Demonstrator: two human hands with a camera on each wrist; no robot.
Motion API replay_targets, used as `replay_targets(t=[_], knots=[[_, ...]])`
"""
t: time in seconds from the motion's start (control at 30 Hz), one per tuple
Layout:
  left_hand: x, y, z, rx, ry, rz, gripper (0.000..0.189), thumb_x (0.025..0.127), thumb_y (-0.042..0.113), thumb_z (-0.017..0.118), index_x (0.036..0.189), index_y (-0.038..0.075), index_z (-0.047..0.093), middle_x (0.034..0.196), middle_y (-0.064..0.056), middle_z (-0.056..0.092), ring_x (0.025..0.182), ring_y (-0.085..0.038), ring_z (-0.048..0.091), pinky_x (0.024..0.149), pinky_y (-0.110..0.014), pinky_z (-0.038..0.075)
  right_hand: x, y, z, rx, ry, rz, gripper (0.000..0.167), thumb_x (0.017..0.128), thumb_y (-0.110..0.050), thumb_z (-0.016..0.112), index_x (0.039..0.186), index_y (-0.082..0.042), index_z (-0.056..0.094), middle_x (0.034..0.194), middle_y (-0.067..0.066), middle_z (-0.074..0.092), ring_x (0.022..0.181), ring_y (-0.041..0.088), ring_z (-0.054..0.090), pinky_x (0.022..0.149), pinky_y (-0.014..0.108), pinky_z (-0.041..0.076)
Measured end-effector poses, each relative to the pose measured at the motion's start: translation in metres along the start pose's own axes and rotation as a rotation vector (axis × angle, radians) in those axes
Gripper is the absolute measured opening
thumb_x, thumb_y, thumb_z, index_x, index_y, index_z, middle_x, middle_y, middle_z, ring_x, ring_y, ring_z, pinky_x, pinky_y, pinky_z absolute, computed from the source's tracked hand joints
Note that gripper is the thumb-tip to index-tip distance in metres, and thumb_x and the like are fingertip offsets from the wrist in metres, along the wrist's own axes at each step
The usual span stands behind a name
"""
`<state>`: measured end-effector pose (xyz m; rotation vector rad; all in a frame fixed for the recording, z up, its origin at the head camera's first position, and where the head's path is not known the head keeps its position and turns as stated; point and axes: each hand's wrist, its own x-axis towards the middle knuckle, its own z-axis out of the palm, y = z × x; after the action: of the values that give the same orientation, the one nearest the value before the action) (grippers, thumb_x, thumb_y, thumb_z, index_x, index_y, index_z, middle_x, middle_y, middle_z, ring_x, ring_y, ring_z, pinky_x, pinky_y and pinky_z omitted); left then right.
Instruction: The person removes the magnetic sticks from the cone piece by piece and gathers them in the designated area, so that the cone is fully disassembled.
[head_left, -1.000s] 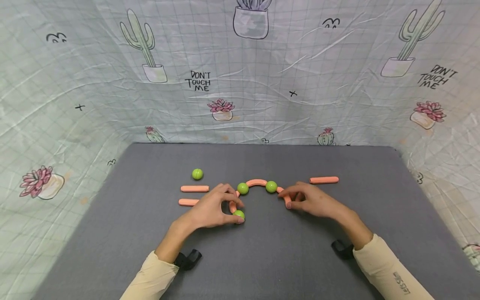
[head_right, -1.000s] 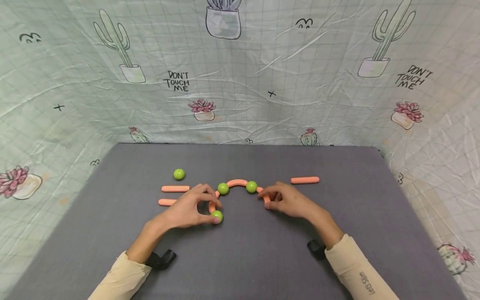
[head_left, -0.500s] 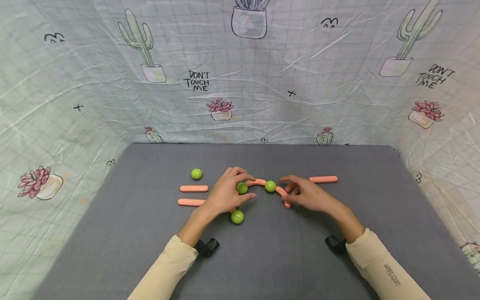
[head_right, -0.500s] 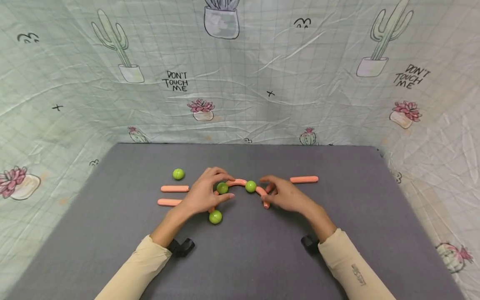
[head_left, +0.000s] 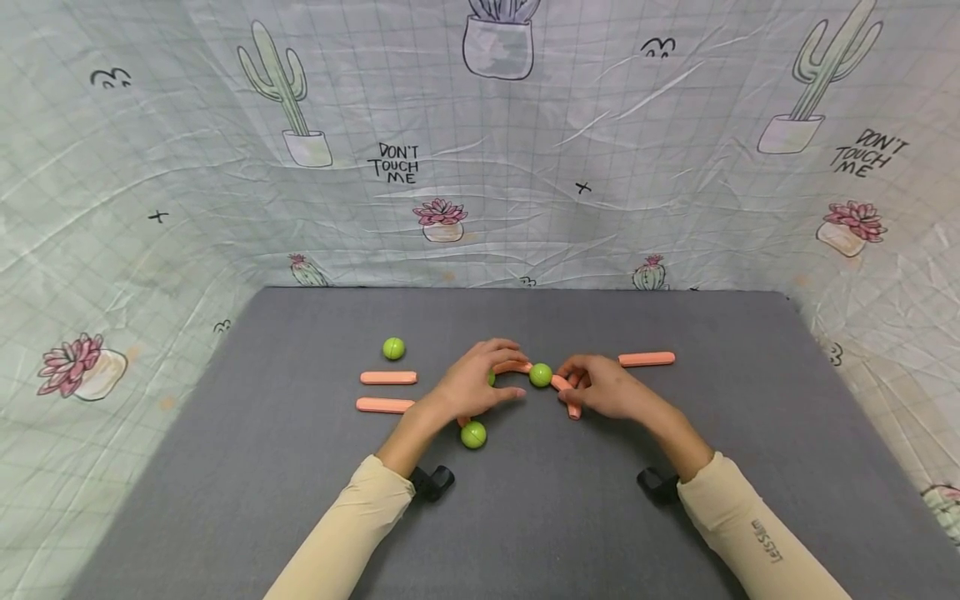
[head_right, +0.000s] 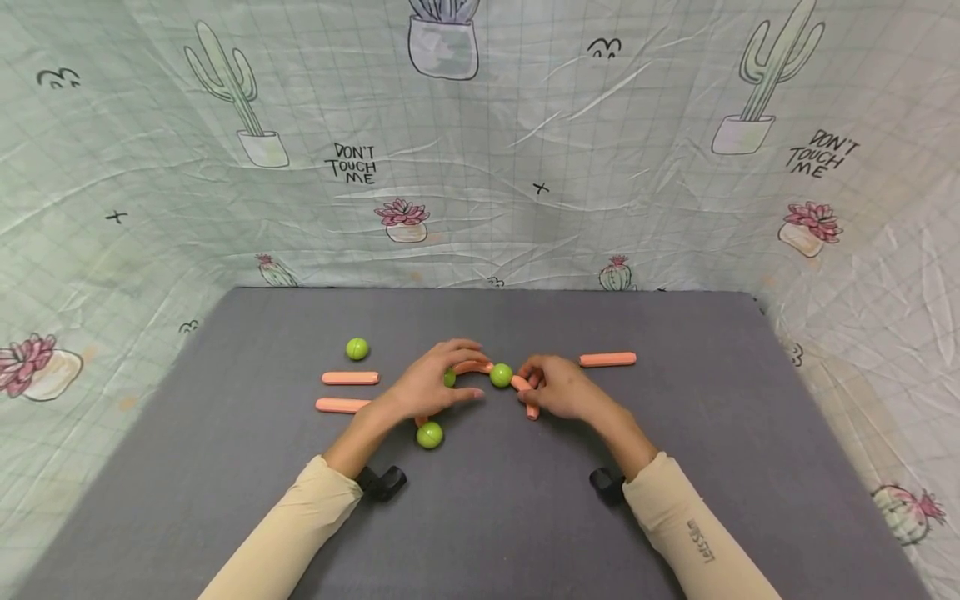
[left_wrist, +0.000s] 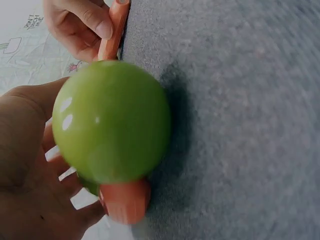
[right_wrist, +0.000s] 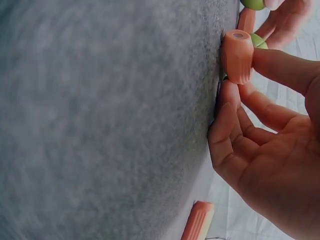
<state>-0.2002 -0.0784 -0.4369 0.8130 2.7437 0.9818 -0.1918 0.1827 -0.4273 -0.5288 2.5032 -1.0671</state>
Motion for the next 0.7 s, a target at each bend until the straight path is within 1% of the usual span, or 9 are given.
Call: replay_targets(t=[0.1,0.2,0.4,0.53,0.63,0.7], knots=[[0.0016,0.0011,0.0012,0.019,-0.02,0.023,0.049,0.092,0.031,0.082,0.138,0.022,0.067,0.152,-0.003,0.057,0.143,-0.031,0.05,0.114,-0.06,0.042,0.0005,-0.0002,0.0017,0.006,0.008,-0.003,0.02,0.098,-0.012,0.073,0.115,-0.002,0.068,0.094,0.008,0.069,0.08,0.014,0.063,0.071,0.027,0.05],[0.0027,0.0014,0.0025,0.035,-0.029,0.036,0.048,0.093,0.032,0.081,0.138,0.024,0.067,0.148,-0.002,0.061,0.139,-0.03,0.053,0.112,-0.061,0.042,0.0003,-0.0006,0.0025,0.006,0.015,-0.017,0.02,0.098,-0.012,0.073,0.115,-0.003,0.068,0.096,0.008,0.069,0.081,0.014,0.063,0.071,0.027,0.051],[0.003,0.0024,0.0043,0.041,-0.038,0.011,0.044,0.094,0.034,0.079,0.136,0.028,0.069,0.134,-0.001,0.066,0.128,-0.026,0.057,0.106,-0.053,0.045,0.0009,-0.0008,0.0027,0.042,0.002,-0.034,0.02,0.098,-0.011,0.073,0.116,-0.002,0.068,0.094,0.009,0.07,0.076,0.015,0.065,0.069,0.025,0.051],[0.0028,0.0028,0.0057,0.036,-0.043,-0.009,0.041,0.094,0.035,0.079,0.134,0.029,0.071,0.12,-0.001,0.066,0.114,-0.022,0.057,0.097,-0.045,0.048,0.0015,-0.0006,0.0026,0.072,-0.013,-0.043,0.021,0.099,-0.011,0.072,0.116,-0.001,0.068,0.092,0.012,0.071,0.071,0.015,0.065,0.066,0.025,0.05],[0.0032,0.0023,0.0068,0.034,-0.045,-0.013,0.039,0.095,0.036,0.078,0.133,0.03,0.072,0.115,-0.001,0.065,0.105,-0.019,0.055,0.09,-0.04,0.048,0.0022,-0.0006,0.0027,0.086,-0.016,-0.041,0.021,0.099,-0.012,0.071,0.117,0.0,0.069,0.091,0.013,0.072,0.067,0.016,0.065,0.064,0.025,0.05],[0.0035,0.0015,0.0075,0.032,-0.046,-0.012,0.038,0.095,0.037,0.077,0.132,0.03,0.072,0.115,-0.001,0.065,0.103,-0.018,0.054,0.089,-0.038,0.048,0.0028,-0.0006,0.0028,0.09,-0.012,-0.033,0.022,0.099,-0.012,0.071,0.118,0.0,0.068,0.092,0.013,0.072,0.067,0.015,0.065,0.065,0.025,0.05]])
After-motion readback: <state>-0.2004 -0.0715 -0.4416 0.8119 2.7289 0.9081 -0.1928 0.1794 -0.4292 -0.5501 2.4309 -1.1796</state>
